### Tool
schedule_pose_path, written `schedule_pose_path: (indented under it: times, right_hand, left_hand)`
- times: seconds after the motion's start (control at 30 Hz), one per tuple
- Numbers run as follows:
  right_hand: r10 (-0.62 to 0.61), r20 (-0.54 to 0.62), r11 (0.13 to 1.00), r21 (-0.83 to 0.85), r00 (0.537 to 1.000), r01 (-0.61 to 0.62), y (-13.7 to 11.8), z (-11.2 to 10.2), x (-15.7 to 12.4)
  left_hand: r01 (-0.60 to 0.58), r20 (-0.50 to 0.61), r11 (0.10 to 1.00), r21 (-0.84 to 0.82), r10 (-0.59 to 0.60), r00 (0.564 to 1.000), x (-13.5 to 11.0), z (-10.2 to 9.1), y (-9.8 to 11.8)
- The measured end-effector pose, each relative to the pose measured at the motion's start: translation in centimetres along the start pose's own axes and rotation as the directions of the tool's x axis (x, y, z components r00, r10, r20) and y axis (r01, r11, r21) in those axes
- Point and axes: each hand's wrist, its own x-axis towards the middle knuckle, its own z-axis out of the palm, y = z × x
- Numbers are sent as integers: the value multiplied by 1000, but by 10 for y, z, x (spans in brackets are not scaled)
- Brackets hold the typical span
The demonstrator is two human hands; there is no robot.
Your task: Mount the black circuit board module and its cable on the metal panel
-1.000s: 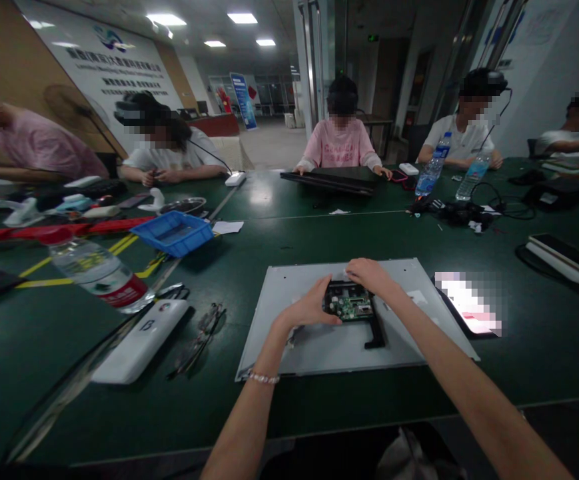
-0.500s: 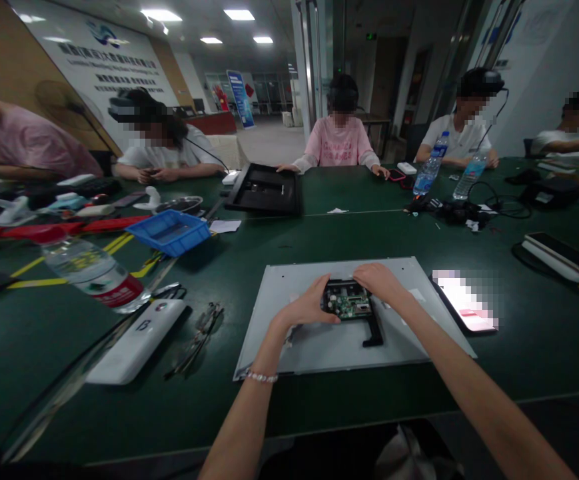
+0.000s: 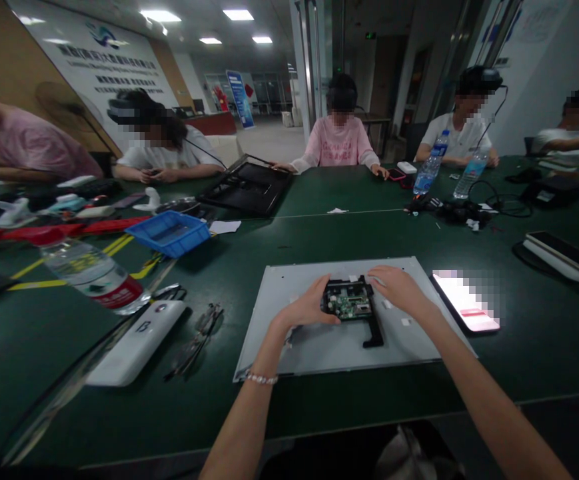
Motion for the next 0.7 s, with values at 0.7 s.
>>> schedule_pose_path:
  times: [0.7]
  right_hand:
    - [76, -75, 975, -205, 994, -90, -4, 16, -76]
  left_hand:
    - [22, 23, 1000, 19, -23, 999, -1, -1, 2]
